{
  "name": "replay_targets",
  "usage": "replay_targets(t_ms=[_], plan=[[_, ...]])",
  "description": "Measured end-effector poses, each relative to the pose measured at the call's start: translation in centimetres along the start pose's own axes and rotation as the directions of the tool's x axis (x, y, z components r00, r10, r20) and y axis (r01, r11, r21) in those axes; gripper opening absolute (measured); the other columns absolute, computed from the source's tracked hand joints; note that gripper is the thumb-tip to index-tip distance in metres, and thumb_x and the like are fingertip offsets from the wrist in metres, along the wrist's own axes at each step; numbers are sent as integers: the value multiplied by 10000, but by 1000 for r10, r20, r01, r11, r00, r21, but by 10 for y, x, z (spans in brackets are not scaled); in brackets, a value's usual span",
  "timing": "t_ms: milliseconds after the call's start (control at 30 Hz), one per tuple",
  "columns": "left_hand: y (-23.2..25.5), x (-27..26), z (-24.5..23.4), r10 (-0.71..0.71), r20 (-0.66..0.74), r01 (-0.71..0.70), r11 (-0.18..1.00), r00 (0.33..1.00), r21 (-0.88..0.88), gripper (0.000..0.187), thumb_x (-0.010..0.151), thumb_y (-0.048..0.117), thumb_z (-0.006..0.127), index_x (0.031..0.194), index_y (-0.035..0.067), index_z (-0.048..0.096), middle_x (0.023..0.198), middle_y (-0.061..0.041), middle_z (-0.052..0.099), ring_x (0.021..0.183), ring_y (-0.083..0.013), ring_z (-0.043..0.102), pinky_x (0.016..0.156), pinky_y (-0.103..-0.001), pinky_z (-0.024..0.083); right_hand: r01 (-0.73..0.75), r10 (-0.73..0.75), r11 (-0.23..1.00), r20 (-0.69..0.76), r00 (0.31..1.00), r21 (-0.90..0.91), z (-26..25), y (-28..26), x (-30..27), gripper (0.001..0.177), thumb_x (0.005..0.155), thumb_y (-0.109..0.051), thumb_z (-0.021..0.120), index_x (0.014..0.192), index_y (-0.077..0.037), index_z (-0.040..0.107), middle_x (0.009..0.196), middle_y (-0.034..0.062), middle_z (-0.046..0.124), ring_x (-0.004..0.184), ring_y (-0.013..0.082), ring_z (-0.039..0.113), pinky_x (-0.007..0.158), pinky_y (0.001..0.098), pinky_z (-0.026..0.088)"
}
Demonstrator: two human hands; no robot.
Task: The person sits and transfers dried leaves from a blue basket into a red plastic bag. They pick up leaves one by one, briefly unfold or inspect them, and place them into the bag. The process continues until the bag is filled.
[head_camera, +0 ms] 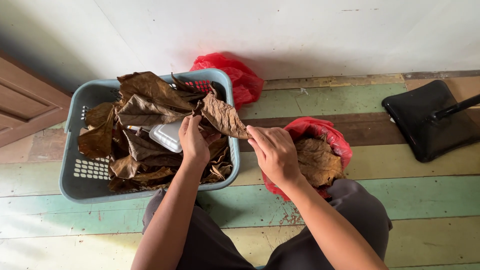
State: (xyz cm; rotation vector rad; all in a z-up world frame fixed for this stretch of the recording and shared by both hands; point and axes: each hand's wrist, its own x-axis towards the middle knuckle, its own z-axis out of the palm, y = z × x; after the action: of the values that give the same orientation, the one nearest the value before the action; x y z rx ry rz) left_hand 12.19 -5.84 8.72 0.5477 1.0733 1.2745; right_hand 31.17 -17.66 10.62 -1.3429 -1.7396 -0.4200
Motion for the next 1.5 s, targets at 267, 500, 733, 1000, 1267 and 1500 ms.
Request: replay_targets(t_ms=[267, 500, 733, 1000, 1267, 1500], plan=[[5, -10, 8, -47, 167, 66, 992, 985, -108, 240, 1021, 315, 578, 914, 100, 572, 790, -224, 737, 626, -327, 759, 592, -455, 681, -57, 63, 987, -35, 997, 147, -9, -5, 7, 286, 995, -125, 667, 1274, -88, 719, 1041, 72, 730, 917, 240, 724, 786, 365, 556], [3, -26, 17, 10, 409, 42, 992, 913, -118, 250, 987, 251, 701, 1008, 10, 642, 920, -245, 760, 794, -373, 784, 796, -552, 659, -106, 121, 973, -59, 991, 206, -13, -1, 7, 281, 1028, -120, 630, 1289, -45, 702, 1068, 105, 727, 932, 284, 718, 797, 365, 553], [1, -30, 17, 33, 421, 28, 990, 907, -137, 148, 981, 93, 710, 896, -3, 638, 847, -246, 755, 726, -341, 786, 732, -502, 686, -97, 109, 980, -65, 992, 175, -15, -2, 7, 312, 1008, -155, 675, 1302, -52, 696, 1087, 107, 724, 935, 281, 719, 795, 370, 557], [-10, -21, 11, 63, 442, -29, 996, 895, -84, 146, 978, 77, 721, 898, -16, 642, 811, -220, 744, 722, -362, 786, 715, -520, 679, -11, 9, 1000, -130, 991, -13, -17, 4, 7, 190, 972, -172, 722, 1148, -129, 782, 1076, 68, 750, 917, 240, 732, 804, 367, 558], [-6, -31, 15, 90, 491, -79, 996, 866, -43, 145, 963, 40, 726, 909, -52, 628, 822, -251, 727, 750, -401, 782, 727, -545, 670, 27, -40, 994, -130, 991, -104, -22, 9, 7, 114, 961, -139, 739, 1061, -123, 791, 1099, 78, 757, 924, 251, 722, 797, 369, 562], [-1, -33, 13, 88, 521, -120, 992, 849, 27, 181, 960, 56, 730, 976, -87, 621, 874, -286, 720, 811, -383, 783, 760, -536, 666, 5, -11, 998, -117, 993, -55, -31, 14, 9, 105, 945, -88, 748, 1041, -65, 785, 1079, 112, 763, 890, 280, 730, 758, 374, 607]])
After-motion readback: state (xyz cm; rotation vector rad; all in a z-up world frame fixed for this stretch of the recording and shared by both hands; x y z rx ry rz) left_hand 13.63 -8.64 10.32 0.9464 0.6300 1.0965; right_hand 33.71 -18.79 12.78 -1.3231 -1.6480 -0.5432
